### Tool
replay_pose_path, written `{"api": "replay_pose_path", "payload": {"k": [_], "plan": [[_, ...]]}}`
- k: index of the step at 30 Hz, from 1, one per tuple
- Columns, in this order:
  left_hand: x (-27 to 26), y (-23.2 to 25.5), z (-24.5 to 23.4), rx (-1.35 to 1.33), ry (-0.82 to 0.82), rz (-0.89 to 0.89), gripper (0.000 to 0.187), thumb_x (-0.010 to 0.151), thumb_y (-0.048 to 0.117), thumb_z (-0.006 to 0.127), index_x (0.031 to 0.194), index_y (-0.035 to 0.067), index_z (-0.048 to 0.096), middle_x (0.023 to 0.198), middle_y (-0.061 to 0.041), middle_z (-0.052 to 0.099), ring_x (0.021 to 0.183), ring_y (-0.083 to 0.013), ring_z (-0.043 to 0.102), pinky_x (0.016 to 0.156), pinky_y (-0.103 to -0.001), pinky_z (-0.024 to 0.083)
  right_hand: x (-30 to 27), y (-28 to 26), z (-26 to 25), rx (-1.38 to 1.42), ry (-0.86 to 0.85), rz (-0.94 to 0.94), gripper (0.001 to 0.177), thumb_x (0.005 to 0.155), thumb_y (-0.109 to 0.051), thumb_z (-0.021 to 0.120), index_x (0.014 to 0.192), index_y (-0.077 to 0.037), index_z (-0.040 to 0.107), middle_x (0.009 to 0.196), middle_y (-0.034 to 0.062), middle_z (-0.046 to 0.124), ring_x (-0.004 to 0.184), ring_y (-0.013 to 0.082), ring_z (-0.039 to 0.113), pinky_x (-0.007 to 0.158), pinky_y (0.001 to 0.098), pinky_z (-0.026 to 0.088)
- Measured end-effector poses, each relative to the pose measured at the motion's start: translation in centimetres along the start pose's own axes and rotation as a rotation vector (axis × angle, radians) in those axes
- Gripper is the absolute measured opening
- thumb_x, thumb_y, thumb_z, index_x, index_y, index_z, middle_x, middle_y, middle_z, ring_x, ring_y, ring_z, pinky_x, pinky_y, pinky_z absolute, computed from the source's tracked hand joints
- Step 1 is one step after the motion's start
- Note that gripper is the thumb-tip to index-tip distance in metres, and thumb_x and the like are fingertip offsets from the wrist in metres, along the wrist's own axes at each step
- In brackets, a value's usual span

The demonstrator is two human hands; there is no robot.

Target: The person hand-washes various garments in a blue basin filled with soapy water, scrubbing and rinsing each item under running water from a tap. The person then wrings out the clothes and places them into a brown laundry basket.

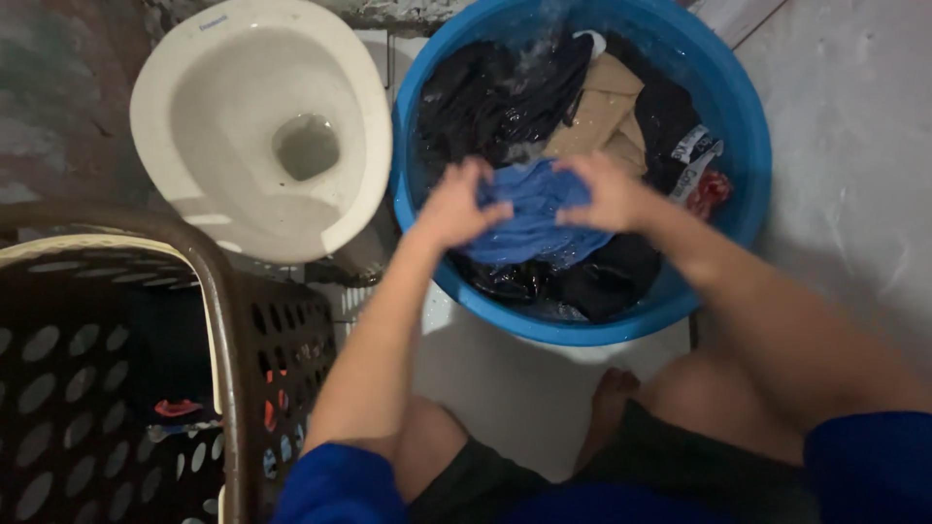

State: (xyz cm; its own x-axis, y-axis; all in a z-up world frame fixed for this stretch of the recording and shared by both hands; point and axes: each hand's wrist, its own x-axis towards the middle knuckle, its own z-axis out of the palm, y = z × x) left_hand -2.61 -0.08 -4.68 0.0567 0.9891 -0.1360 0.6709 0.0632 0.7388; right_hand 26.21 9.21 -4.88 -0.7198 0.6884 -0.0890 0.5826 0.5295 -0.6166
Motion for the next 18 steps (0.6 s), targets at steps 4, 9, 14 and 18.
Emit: {"api": "replay_pose_path", "payload": {"k": [4, 9, 14, 18], "plan": [[-1.5, -1.6, 5.5, 0.395, -0.230, -0.180, 0.092, 0.075, 0.054, 0.084, 0.142, 0.008, 0.042, 0.140, -0.026, 0.047, 0.117, -0.0442, 0.060, 0.096, -0.048, 0.052, -1.2, 0.7, 7.5, -0.272, -0.168, 0.069, 0.073, 0.071, -0.026, 0.084, 0.131, -0.001, 0.050, 0.125, 0.0330, 0.050, 0.104, 0.0516, 0.062, 0.093, 0.0515, 0.053], [-1.8, -1.7, 10.2, 0.507, -0.301, -0.229, 0.066, 0.084, 0.040, 0.078, 0.133, 0.007, 0.050, 0.134, -0.021, 0.057, 0.118, -0.0399, 0.064, 0.096, -0.049, 0.054, -1.8, 0.1, 11.5, -0.473, -0.367, 0.122, 0.049, 0.082, -0.020, 0.072, 0.126, -0.004, 0.059, 0.119, 0.0267, 0.062, 0.102, 0.0427, 0.068, 0.090, 0.0482, 0.056], [-1.6, -1.5, 6.8, 0.459, -0.227, 0.009, 0.060, 0.074, 0.025, 0.080, 0.127, 0.009, 0.058, 0.122, -0.019, 0.066, 0.114, -0.0364, 0.067, 0.097, -0.045, 0.055, 1.4, -6.4, 0.0, -0.190, -0.340, 0.112, 0.039, 0.075, -0.037, 0.080, 0.105, -0.011, 0.078, 0.101, 0.0123, 0.076, 0.092, 0.0271, 0.072, 0.085, 0.0401, 0.056], [-1.3, -1.2, 0.1, 0.058, -0.121, 0.148, 0.066, 0.065, 0.036, 0.089, 0.118, 0.009, 0.061, 0.111, -0.018, 0.069, 0.108, -0.0368, 0.065, 0.093, -0.046, 0.052, -2.5, -10.4, -14.4, 0.230, -0.108, -0.004, 0.037, 0.079, -0.034, 0.080, 0.101, -0.005, 0.075, 0.095, 0.0073, 0.074, 0.094, 0.0206, 0.068, 0.086, 0.0326, 0.052]]}}
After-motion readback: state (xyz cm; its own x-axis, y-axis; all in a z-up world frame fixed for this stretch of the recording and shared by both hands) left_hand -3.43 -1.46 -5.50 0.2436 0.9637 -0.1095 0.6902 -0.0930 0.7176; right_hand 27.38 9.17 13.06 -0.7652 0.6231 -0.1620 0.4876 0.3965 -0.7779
